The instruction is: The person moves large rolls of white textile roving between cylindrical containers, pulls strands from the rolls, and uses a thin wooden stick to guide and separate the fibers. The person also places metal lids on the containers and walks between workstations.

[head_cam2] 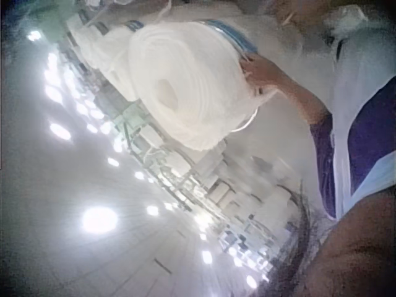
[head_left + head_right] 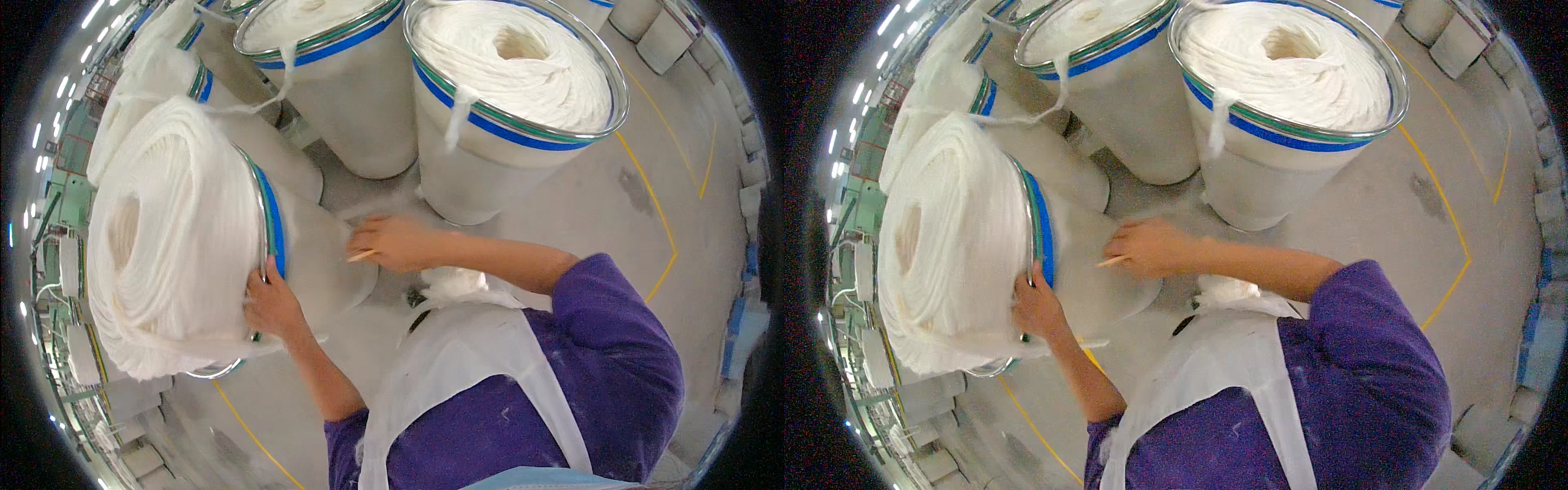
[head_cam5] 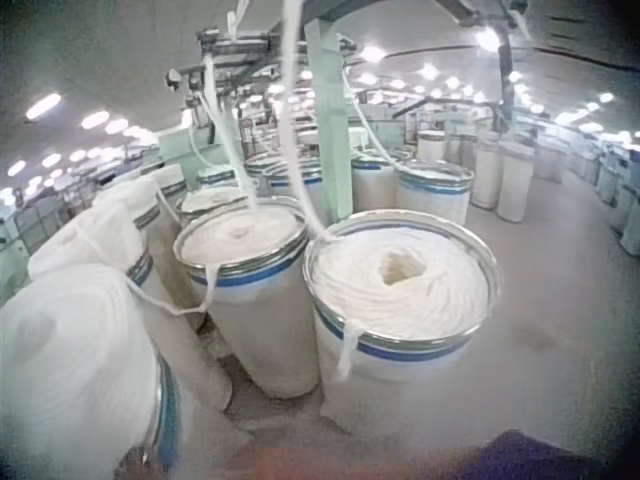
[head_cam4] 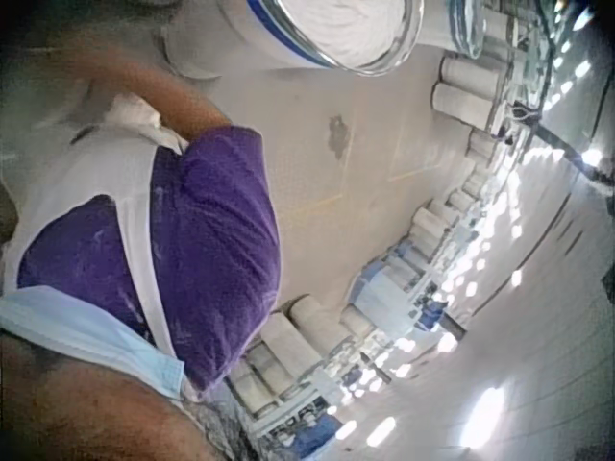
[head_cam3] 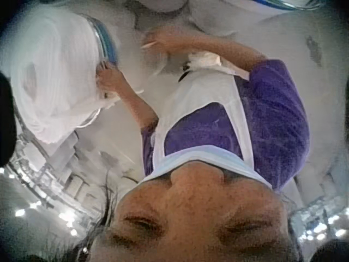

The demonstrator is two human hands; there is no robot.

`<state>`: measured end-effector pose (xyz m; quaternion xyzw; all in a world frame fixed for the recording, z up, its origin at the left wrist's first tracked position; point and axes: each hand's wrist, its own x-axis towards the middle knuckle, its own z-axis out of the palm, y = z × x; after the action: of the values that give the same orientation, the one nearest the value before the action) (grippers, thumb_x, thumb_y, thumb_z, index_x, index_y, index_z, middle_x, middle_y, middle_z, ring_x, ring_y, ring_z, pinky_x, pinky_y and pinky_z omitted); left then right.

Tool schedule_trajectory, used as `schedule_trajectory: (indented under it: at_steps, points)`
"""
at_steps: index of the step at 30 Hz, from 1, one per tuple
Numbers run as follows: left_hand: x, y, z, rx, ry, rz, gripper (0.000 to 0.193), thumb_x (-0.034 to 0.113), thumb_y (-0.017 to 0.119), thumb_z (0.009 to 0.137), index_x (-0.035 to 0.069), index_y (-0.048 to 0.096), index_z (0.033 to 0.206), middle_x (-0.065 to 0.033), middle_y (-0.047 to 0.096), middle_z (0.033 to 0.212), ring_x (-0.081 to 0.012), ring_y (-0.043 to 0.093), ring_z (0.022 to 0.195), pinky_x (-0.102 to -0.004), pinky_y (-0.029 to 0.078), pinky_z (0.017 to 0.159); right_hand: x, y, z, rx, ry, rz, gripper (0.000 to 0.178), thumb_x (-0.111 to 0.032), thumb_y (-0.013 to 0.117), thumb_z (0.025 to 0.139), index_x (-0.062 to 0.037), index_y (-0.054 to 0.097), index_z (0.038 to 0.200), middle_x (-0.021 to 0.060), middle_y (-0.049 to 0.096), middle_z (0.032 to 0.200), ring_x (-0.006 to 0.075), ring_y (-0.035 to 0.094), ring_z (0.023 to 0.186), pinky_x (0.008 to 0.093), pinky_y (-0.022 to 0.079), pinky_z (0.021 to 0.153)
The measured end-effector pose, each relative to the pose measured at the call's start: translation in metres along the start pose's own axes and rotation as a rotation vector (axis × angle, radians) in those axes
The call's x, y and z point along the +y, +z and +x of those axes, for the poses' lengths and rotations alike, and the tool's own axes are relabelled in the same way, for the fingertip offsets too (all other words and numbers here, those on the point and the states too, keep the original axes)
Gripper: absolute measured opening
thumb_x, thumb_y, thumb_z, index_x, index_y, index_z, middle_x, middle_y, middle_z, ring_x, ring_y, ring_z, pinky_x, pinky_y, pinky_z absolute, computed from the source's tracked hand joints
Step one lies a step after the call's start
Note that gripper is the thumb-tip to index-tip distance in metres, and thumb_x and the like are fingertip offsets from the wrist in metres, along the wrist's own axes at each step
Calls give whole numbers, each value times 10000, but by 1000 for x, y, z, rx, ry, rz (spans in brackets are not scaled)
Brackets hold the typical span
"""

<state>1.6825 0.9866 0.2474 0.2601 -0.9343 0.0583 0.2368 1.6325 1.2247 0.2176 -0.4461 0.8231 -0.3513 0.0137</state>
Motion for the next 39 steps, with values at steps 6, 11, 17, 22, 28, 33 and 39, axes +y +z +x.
schedule_trajectory:
  at_steps: [6, 11, 17, 22, 28, 33, 39]
  points:
    - [31, 22, 10, 86, -3, 84, 340, 439, 511, 921, 130, 619, 1016, -73, 650, 916, -328, 622, 751, -461, 462, 671, 17, -116, -141, 257, 386, -147, 228, -185, 555, 896, -99, 629, 1093, 91, 621, 1134, 299, 538, 1090, 406, 432, 938]
    - [39, 28, 7, 152, -8, 68, 287, 373, 558, 906, 124, 605, 1039, -86, 637, 984, -335, 606, 842, -465, 459, 723, 43, -181, -224, 492, 509, -570, 282, -106, 633, 828, -96, 611, 1110, 94, 580, 1180, 296, 514, 1106, 412, 409, 961]
    - [59, 20, -8, 285, 159, -199, 363, 262, 596, 872, 151, 544, 1214, -80, 554, 1227, -294, 511, 1142, -524, 334, 979, 64, -232, -245, 249, 668, -796, 320, -154, 660, 826, -101, 592, 1134, 101, 573, 1112, 270, 517, 1079, 411, 409, 943]
    - [141, 32, -35, -317, 527, -972, 469, 177, 626, 859, 94, 491, 1300, -121, 514, 1314, -313, 473, 1219, -428, 347, 1031, 77, -209, -197, 193, 682, -777, 329, -366, 529, 918, -52, 582, 833, 109, 618, 814, 258, 591, 798, 398, 456, 687]
    - [256, 69, -17, -583, 295, -1430, 515, 210, 673, 848, 31, 498, 1297, -156, 517, 1326, -264, 467, 1241, -360, 340, 1041, 54, -156, -159, 314, 627, -801, 368, -414, 551, 890, -66, 581, 775, 82, 594, 711, 264, 583, 682, 392, 461, 606]
    - [247, 92, 0, -851, 272, -1383, 473, 288, 645, 876, -2, 546, 1236, -120, 571, 1197, -206, 547, 1063, -334, 414, 911, 28, -118, -140, 411, 500, -800, 367, -431, 563, 878, -89, 551, 743, 61, 573, 687, 221, 578, 640, 367, 458, 540]
    - [157, 62, -15, -1274, 45, -1712, 331, 283, 589, 929, 1, 634, 1097, -44, 652, 818, -122, 597, 770, -258, 462, 724, 10, -109, -141, 388, 553, -817, 281, -355, 591, 877, -89, 560, 794, 33, 553, 693, 198, 558, 640, 333, 439, 555]
